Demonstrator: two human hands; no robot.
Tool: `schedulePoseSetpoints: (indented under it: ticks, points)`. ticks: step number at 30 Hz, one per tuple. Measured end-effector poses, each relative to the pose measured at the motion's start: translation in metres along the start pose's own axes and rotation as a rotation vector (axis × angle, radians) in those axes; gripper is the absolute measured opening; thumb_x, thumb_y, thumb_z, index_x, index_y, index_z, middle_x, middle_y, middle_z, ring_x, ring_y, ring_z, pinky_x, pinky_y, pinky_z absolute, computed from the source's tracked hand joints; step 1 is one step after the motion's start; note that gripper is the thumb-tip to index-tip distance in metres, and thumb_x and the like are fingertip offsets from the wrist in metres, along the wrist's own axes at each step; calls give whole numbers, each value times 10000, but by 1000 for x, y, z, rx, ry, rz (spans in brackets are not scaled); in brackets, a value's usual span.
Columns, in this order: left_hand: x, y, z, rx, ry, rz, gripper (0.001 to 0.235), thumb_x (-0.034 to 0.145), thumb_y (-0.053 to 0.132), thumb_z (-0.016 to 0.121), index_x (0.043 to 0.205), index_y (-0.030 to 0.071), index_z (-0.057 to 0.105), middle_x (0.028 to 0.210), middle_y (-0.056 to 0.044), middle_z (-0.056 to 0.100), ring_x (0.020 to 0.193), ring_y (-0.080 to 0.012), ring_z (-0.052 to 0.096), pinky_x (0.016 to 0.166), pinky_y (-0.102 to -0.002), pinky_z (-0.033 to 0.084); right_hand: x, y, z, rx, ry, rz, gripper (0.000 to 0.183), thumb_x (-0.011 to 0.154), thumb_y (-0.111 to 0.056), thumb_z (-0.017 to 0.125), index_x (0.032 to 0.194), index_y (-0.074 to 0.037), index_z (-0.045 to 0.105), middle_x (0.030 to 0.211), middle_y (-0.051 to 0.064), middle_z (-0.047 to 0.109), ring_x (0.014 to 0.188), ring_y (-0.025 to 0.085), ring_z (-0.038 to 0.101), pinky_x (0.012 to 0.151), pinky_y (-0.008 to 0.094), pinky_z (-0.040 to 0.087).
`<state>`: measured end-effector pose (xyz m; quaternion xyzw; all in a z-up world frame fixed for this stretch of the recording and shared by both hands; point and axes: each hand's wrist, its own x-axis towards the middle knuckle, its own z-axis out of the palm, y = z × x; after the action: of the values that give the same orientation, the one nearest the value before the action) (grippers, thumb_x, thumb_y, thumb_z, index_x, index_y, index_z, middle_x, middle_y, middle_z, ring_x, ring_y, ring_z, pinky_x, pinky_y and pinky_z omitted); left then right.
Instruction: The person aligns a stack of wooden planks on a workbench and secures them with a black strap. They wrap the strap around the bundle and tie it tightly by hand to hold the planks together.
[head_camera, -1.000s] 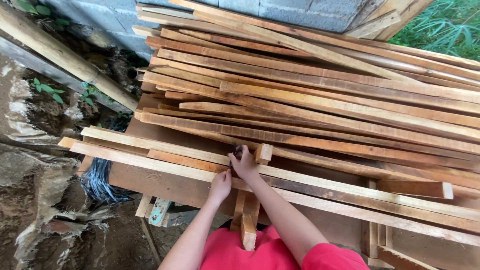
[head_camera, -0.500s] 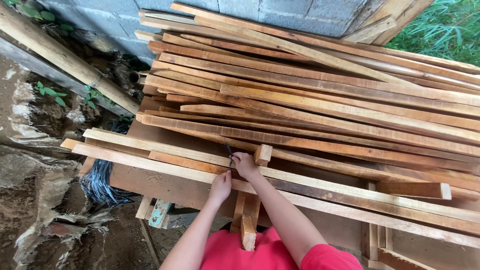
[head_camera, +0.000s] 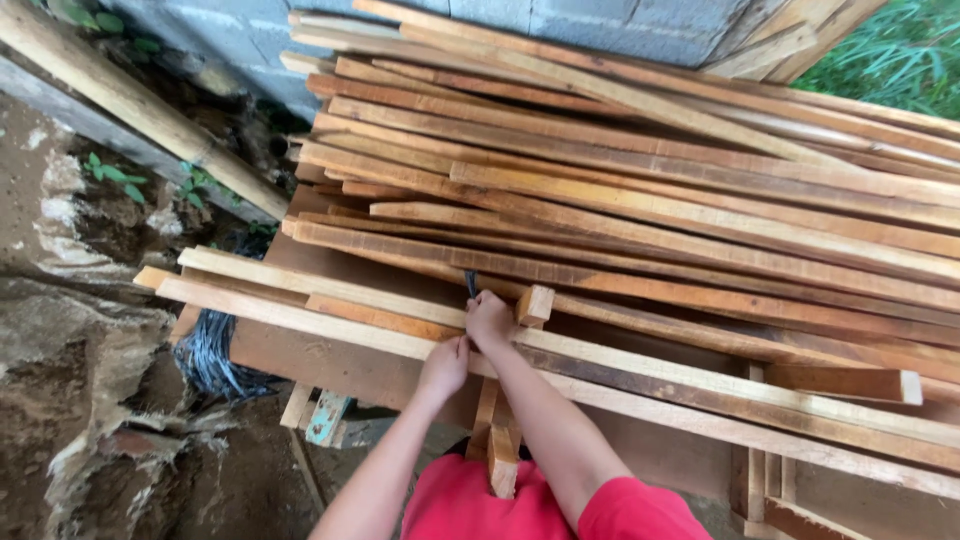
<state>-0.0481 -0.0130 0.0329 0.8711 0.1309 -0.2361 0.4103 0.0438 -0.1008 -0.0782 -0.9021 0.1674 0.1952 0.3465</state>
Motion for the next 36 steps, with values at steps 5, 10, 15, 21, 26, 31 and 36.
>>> schedulePoseSetpoints:
  ticks: [5,10,15,21,26,31,36]
  points:
    - [42,-36,-9,-58,2,-51,500,1044,360,426,946,-15,741,975,-294,726,1097,-481,657,936,-554,505,15,2,-16,231,-129,-21,182,981,-250,648,998,-120,775,918,111,780,952,303,752,790,399,600]
    - [55,-4,-35,-213,72,-81,487,1022,394,470,793,31,701,939,-290,721,1069,-486,662,926,-544,493,12,13,-18,393,-143,-58,186,974,-258,677,911,-141,807,840,82,791,843,226,757,728,352,593]
    - [127,-30,-15,-328,158,-171,423,987,408,547,746,121,743,633,-58,680,591,-215,665,573,-311,509,6,4,-28,643,-145,-28,192,887,-86,783,1020,25,700,799,149,771,807,202,734,752,329,558]
    - [182,-46,-4,-232,162,-173,416,966,484,543,744,211,766,697,-15,741,820,-207,726,737,-323,546,19,21,-14,451,-192,-91,231,1011,-298,643,1009,-138,809,846,66,793,905,235,754,791,381,590]
    - [181,-24,-1,-226,182,-143,414,984,461,534,776,203,781,741,-24,755,915,-260,733,822,-356,545,10,23,-26,365,-261,-243,223,973,-250,662,1083,-108,793,929,137,767,951,329,722,816,449,568]
    - [157,-15,-15,-252,69,-78,395,1012,439,512,853,199,783,715,12,746,767,-178,732,804,-335,553,16,30,-18,315,-250,-281,190,997,-231,620,999,-123,776,851,111,753,889,303,724,767,398,559]
    - [124,-17,-30,399,-290,19,476,961,351,517,1419,282,630,1443,21,644,1440,-266,488,1275,-500,108,18,28,-20,249,-279,-314,301,1065,-325,522,975,-84,678,876,151,729,939,358,704,791,431,554]
